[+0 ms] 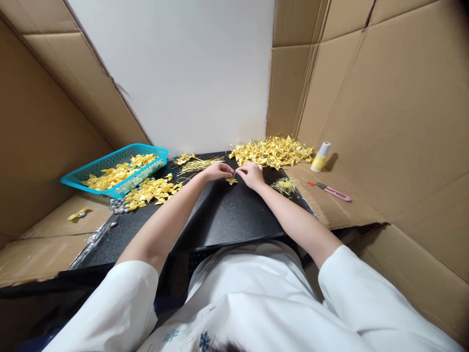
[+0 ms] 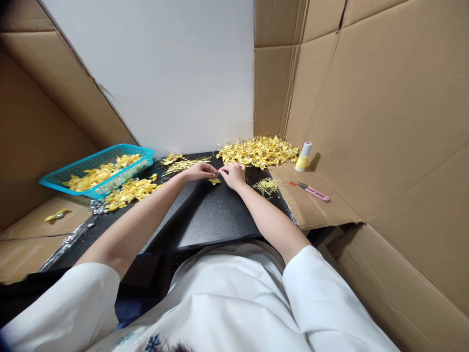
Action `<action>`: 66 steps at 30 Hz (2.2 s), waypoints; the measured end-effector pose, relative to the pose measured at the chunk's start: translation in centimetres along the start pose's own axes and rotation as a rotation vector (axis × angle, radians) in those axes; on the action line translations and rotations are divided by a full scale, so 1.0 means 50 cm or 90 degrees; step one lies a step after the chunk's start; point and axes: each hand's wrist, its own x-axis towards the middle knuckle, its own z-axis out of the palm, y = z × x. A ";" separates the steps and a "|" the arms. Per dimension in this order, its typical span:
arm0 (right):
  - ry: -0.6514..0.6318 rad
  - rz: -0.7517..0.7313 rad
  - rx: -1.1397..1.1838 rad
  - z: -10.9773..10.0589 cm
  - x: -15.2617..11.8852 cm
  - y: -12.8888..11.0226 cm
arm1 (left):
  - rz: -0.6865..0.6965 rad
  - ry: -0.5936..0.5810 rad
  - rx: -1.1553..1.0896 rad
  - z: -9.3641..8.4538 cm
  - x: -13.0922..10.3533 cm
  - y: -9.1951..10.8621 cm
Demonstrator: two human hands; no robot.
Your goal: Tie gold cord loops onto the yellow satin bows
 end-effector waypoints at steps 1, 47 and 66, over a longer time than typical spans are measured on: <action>-0.001 -0.001 0.001 0.000 0.000 0.000 | 0.001 -0.005 0.018 0.000 0.001 0.001; 0.043 0.001 0.043 0.016 0.008 0.025 | 0.019 -0.050 0.191 -0.012 0.003 0.001; 0.035 0.005 0.033 0.015 0.007 0.021 | 0.045 -0.072 0.181 -0.015 0.001 -0.001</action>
